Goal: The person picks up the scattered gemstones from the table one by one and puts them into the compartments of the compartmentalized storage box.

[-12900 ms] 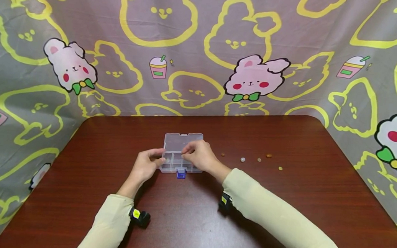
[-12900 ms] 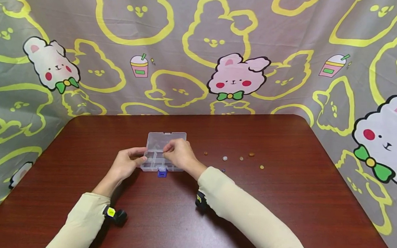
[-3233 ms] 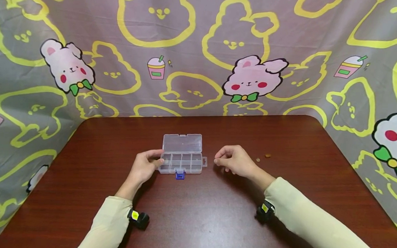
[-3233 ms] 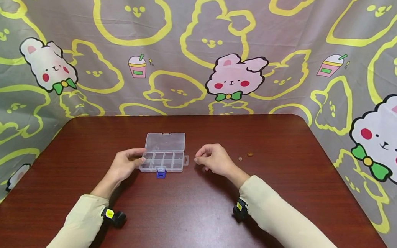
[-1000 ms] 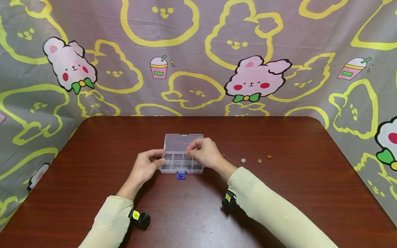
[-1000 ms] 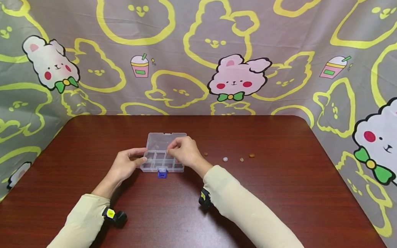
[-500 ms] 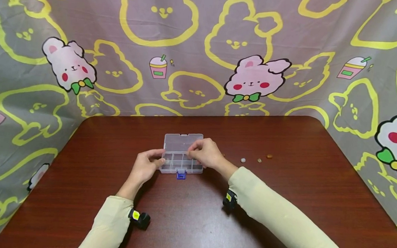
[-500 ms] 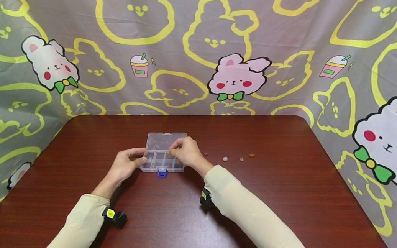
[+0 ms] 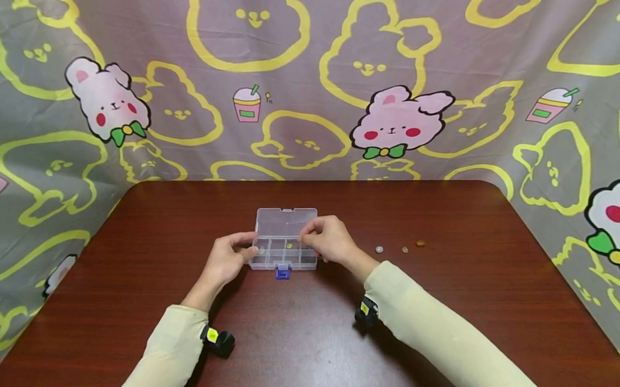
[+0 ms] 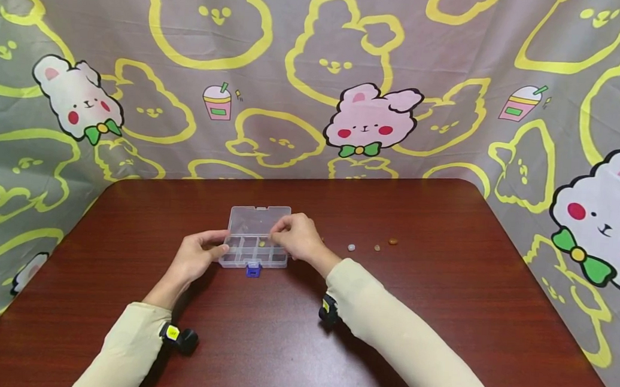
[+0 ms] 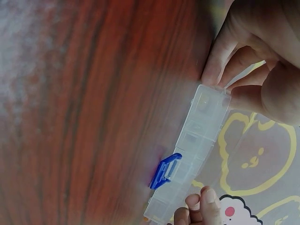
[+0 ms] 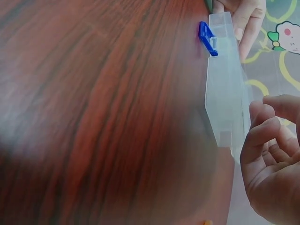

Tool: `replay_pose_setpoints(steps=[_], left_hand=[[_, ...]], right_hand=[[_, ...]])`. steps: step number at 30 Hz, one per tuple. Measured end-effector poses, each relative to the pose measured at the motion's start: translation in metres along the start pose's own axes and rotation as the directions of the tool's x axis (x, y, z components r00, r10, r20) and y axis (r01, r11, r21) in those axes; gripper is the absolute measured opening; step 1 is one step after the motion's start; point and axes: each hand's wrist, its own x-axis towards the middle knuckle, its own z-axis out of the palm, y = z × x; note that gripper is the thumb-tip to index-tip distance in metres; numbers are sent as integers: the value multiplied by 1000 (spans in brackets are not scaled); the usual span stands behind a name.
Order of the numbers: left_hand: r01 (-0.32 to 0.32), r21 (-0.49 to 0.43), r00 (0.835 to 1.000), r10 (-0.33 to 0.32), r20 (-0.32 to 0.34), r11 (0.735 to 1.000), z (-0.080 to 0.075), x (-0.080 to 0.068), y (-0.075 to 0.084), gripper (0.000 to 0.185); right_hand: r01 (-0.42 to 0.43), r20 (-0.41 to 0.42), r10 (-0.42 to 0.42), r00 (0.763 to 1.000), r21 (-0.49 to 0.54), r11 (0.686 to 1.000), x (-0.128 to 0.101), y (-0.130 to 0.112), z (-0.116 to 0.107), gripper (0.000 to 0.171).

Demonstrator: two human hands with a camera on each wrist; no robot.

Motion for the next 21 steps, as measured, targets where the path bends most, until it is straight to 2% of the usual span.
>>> replay_pose_setpoints(steps=[8,18,21], left_hand=[[5,19,1000,-5,-4,1000,-1,1,-1,34],[-83,-14,996,83,-18,996,0,-1,-2,31],[-63,-6,998,63,-13,998,1,0,-2,32]], right_hand=[[-30,-19,30,999,6,1000,-10,9,-14,5],[-24,-18,25,1000,36,999,-26,26,-36,4],[-29,-23,30,999,38,999,-33,32,-46,3]])
